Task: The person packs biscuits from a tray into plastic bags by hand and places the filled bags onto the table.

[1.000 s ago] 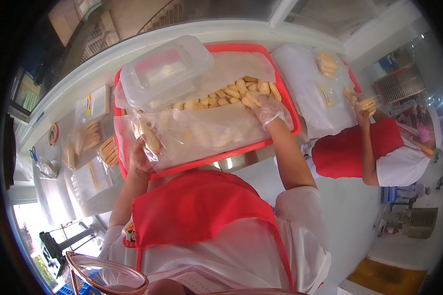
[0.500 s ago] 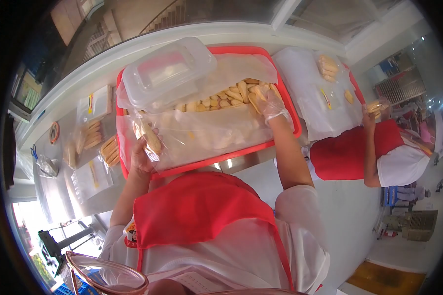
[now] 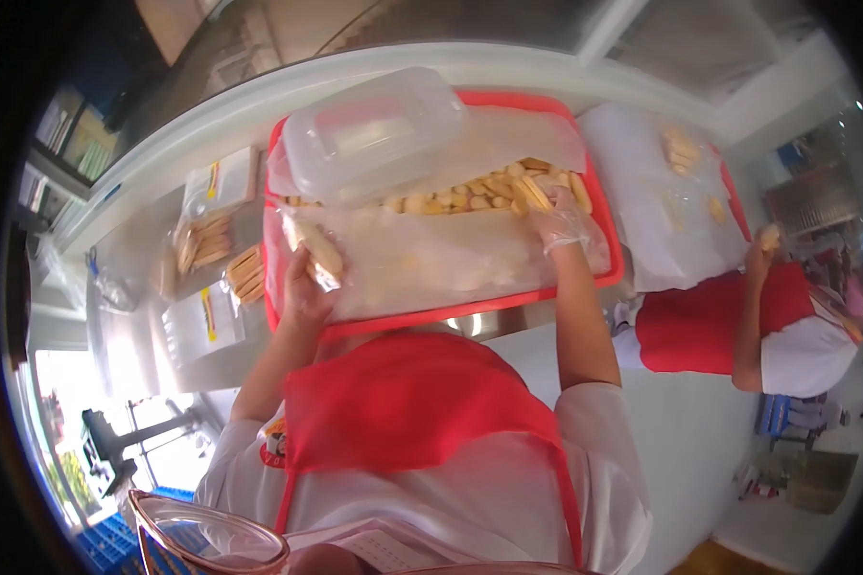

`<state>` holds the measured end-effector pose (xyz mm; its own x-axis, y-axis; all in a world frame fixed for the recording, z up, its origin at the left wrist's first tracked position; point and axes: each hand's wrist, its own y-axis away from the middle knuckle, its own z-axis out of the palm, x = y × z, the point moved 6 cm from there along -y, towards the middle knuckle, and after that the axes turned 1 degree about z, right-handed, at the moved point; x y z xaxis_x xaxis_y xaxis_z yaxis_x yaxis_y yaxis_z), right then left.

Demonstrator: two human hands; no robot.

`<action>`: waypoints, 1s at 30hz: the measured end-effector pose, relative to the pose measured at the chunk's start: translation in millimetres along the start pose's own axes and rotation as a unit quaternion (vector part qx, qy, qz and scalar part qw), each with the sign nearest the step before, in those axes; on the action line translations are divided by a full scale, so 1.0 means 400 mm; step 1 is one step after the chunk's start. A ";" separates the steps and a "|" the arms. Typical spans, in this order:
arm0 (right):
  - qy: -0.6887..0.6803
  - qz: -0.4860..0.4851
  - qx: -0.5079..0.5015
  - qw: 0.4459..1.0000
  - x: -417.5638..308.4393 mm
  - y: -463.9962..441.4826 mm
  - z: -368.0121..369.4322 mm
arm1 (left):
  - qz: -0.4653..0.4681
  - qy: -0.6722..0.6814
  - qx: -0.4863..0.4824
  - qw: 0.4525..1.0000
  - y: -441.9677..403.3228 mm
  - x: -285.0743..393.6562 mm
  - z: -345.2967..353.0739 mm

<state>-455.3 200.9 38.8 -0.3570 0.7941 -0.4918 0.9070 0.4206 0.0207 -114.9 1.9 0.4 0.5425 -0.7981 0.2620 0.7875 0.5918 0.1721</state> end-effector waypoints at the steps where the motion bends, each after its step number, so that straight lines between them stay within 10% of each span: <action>1: 0.011 -0.028 0.008 1.000 -0.008 0.008 0.012 | -0.007 -0.001 -0.011 1.000 -0.002 0.001 -0.002; 12: -0.015 -0.079 0.110 0.991 0.001 -0.055 -0.048 | -0.007 -0.020 0.003 1.000 -0.009 -0.003 -0.019; 14: -0.034 -0.201 0.066 0.977 -0.044 -0.039 -0.043 | -0.008 -0.028 0.014 0.999 -0.013 -0.002 -0.027; 20: 0.156 -0.141 -0.196 0.958 0.004 -0.102 0.034 | -0.020 -0.008 -0.004 1.000 -0.016 0.000 -0.026; 30: 0.191 -0.172 -0.220 0.941 -0.049 -0.088 0.012 | -0.014 -0.015 0.026 0.999 -0.014 0.001 -0.027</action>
<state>-479.1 168.3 43.7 -0.7430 0.6423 -0.1879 0.5727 0.7555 0.3181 -116.1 -2.9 -10.7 0.5114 -0.8107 0.2851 0.7851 0.5756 0.2286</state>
